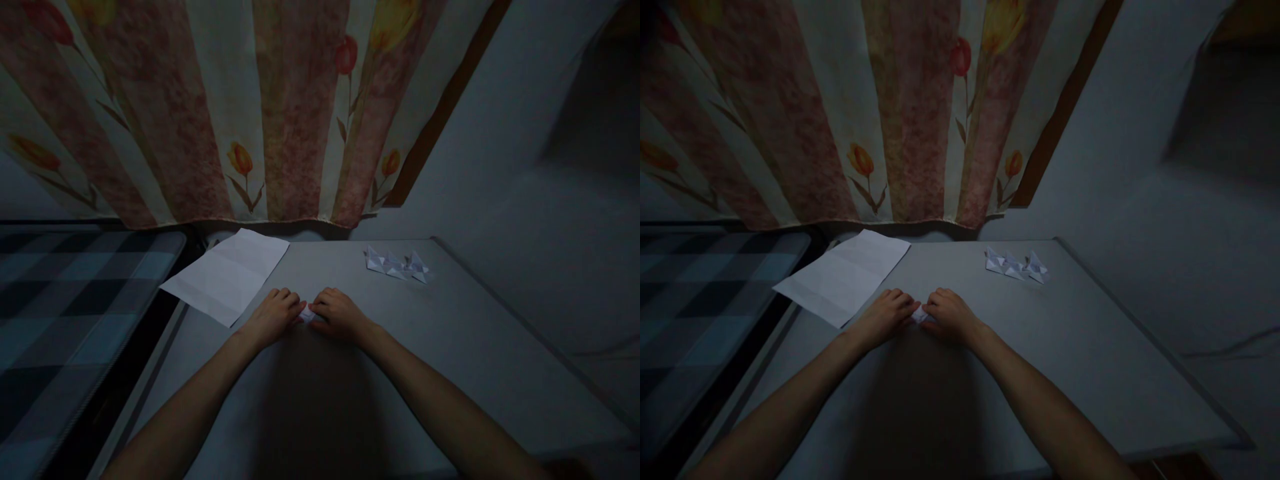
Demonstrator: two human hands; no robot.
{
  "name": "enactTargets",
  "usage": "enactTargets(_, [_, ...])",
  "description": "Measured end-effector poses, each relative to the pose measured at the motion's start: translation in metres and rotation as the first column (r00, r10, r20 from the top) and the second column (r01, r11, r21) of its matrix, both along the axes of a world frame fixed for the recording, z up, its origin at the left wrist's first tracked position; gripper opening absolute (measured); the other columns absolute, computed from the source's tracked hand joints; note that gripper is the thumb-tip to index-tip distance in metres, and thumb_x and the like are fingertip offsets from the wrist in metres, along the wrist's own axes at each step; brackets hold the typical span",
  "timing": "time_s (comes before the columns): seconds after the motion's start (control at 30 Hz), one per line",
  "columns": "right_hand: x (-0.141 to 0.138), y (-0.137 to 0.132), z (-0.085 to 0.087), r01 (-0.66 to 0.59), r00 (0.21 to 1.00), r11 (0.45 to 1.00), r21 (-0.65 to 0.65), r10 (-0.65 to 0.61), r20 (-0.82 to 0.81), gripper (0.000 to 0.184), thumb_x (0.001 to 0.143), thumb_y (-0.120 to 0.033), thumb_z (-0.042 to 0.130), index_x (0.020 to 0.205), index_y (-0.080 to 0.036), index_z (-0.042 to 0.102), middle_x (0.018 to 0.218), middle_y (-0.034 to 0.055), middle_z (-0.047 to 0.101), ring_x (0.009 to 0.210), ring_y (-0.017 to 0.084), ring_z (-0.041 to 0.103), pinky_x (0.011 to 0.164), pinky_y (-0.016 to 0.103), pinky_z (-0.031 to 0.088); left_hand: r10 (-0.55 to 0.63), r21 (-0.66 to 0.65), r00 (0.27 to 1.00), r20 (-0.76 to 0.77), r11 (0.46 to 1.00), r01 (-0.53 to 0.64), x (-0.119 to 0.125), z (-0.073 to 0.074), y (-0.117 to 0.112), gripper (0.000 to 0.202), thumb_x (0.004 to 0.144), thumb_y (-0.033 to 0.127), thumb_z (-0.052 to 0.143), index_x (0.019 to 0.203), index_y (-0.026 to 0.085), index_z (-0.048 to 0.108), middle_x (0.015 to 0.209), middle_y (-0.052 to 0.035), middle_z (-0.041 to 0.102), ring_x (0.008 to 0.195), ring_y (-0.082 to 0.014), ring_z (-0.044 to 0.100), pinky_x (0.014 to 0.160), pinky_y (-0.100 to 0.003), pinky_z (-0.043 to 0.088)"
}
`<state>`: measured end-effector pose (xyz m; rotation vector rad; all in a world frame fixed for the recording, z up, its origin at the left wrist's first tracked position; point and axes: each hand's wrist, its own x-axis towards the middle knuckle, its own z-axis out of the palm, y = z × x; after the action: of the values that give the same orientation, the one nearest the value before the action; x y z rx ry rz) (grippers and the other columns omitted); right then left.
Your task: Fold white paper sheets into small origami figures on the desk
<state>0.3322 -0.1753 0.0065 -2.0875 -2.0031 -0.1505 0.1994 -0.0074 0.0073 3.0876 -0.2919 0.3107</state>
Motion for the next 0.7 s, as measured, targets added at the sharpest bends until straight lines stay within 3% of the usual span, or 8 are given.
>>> enactTargets(0.17, [-0.001, 0.005, -0.005, 0.035, 0.998, 0.999, 0.035, -0.033, -0.056, 0.031, 0.08, -0.035, 0.068, 0.102, -0.013, 0.066, 0.095, 0.0107, 0.066, 0.09, 0.023, 0.056, 0.081, 0.034, 0.044, -0.031, 0.129, 1.0, -0.004, 0.991, 0.031, 0.003, -0.001, -0.002, 0.019, 0.092, 0.017, 0.044, 0.106, 0.015, 0.057, 0.089, -0.0081, 0.059, 0.085, -0.0223, 0.051, 0.075, -0.035, 0.035])
enactTargets(0.33, [0.004, 0.008, -0.01, 0.028, 0.987, 0.998, 0.06, -0.018, -0.162, 0.042, 0.076, -0.037, 0.072, 0.11, -0.014, 0.063, 0.1, 0.0096, 0.067, 0.095, 0.023, 0.056, 0.086, 0.035, 0.044, 0.015, 0.136, 1.0, -0.004, 0.991, -0.014, 0.005, -0.004, -0.002, 0.016, 0.09, 0.013, 0.045, 0.099, 0.015, 0.058, 0.089, -0.0086, 0.06, 0.084, -0.0225, 0.051, 0.075, -0.035, 0.037])
enactTargets(0.47, [0.006, 0.011, -0.015, 0.102, 0.979, 0.987, 0.123, -0.078, -0.189, 0.021, 0.088, -0.024, 0.057, 0.106, -0.015, 0.064, 0.092, 0.0096, 0.067, 0.088, 0.021, 0.056, 0.083, 0.034, 0.044, 0.069, 0.031, 0.997, 0.031, 0.997, -0.07, 0.01, -0.009, 0.001, 0.017, 0.09, 0.012, 0.044, 0.096, 0.015, 0.059, 0.089, -0.0088, 0.061, 0.084, -0.022, 0.052, 0.077, -0.036, 0.04])
enactTargets(0.57, [0.006, 0.012, -0.016, 0.14, 0.97, 0.974, 0.178, -0.1, -0.22, 0.017, 0.091, -0.021, 0.051, 0.096, -0.015, 0.066, 0.084, 0.0091, 0.065, 0.082, 0.02, 0.055, 0.078, 0.033, 0.043, 0.104, -0.073, 0.993, 0.057, 0.992, -0.099, 0.011, -0.01, 0.001, 0.02, 0.093, 0.019, 0.041, 0.097, 0.016, 0.061, 0.088, -0.0089, 0.062, 0.086, -0.0218, 0.054, 0.078, -0.036, 0.041])
enactTargets(0.7, [0.005, 0.012, -0.008, 0.109, 0.955, 0.97, 0.216, -0.042, -0.292, 0.019, 0.091, -0.025, 0.05, 0.093, -0.015, 0.066, 0.082, 0.0083, 0.064, 0.08, 0.02, 0.054, 0.076, 0.032, 0.042, 0.112, -0.342, 0.992, 0.056, 0.936, -0.086, 0.009, -0.008, 0.0, 0.022, 0.093, 0.031, 0.046, 0.101, 0.017, 0.061, 0.09, -0.0068, 0.064, 0.086, -0.0193, 0.056, 0.078, -0.032, 0.042])
